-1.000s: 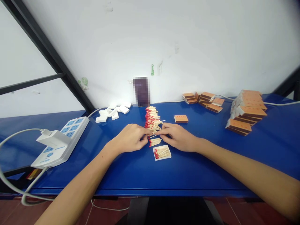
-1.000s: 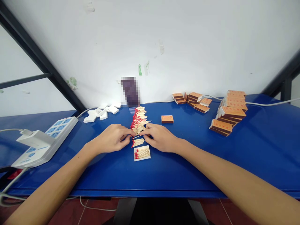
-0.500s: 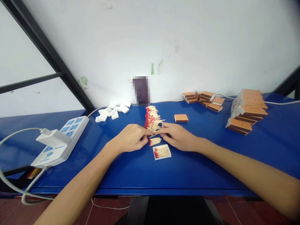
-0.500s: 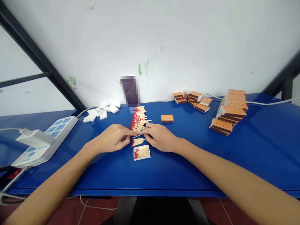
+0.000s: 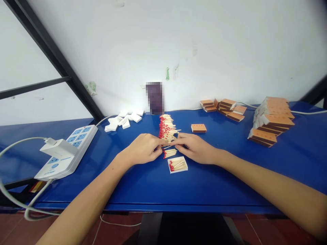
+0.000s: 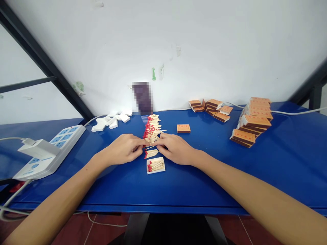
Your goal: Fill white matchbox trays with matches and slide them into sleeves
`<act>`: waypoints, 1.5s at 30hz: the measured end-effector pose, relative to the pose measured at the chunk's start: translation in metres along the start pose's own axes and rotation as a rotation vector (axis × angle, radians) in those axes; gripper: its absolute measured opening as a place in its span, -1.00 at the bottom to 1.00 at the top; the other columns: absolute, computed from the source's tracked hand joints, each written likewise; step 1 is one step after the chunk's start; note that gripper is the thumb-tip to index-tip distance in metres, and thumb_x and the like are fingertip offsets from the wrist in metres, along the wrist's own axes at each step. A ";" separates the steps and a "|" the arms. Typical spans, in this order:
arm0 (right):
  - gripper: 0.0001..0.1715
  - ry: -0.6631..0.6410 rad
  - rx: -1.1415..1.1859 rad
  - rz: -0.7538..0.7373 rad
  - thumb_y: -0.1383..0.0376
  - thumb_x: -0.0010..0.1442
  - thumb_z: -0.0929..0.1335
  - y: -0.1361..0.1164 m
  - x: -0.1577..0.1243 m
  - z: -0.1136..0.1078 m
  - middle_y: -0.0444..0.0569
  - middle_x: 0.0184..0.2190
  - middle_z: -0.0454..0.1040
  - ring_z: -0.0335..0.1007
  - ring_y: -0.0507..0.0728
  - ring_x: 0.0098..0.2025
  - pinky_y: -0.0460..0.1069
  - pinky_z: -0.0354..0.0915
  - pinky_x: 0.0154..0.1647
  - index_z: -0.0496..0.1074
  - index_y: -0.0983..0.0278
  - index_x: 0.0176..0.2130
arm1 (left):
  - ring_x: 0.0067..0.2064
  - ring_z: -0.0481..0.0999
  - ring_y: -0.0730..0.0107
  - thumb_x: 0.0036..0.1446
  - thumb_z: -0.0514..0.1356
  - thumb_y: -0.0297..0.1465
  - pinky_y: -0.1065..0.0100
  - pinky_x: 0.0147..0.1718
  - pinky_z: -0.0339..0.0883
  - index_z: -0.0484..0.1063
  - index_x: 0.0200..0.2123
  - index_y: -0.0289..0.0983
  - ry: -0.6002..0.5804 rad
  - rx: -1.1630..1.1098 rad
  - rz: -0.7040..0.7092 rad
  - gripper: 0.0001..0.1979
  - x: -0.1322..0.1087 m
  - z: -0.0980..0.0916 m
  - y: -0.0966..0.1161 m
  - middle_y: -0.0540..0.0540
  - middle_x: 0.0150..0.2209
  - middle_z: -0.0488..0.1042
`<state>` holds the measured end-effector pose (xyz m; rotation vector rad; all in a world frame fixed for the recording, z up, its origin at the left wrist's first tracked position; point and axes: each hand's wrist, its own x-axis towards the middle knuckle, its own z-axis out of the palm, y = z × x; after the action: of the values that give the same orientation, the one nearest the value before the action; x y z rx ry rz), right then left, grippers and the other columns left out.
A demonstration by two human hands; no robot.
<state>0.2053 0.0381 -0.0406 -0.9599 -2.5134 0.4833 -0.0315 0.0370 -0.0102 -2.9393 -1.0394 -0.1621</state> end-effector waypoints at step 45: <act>-0.77 0.037 0.029 0.036 0.20 0.21 0.39 0.001 0.003 0.004 -0.20 -0.49 0.33 0.20 -0.02 -0.45 -0.08 0.02 -0.38 0.51 0.24 -0.13 | -0.47 0.40 0.44 0.11 0.06 -0.52 0.42 -0.46 0.13 0.50 -0.28 -0.22 -0.019 -0.068 -0.033 -0.77 0.002 -0.002 0.006 0.01 -0.45 0.52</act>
<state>0.2022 0.0398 -0.0433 -0.9960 -2.4526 0.5073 -0.0261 0.0337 -0.0076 -2.9909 -1.1078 -0.1739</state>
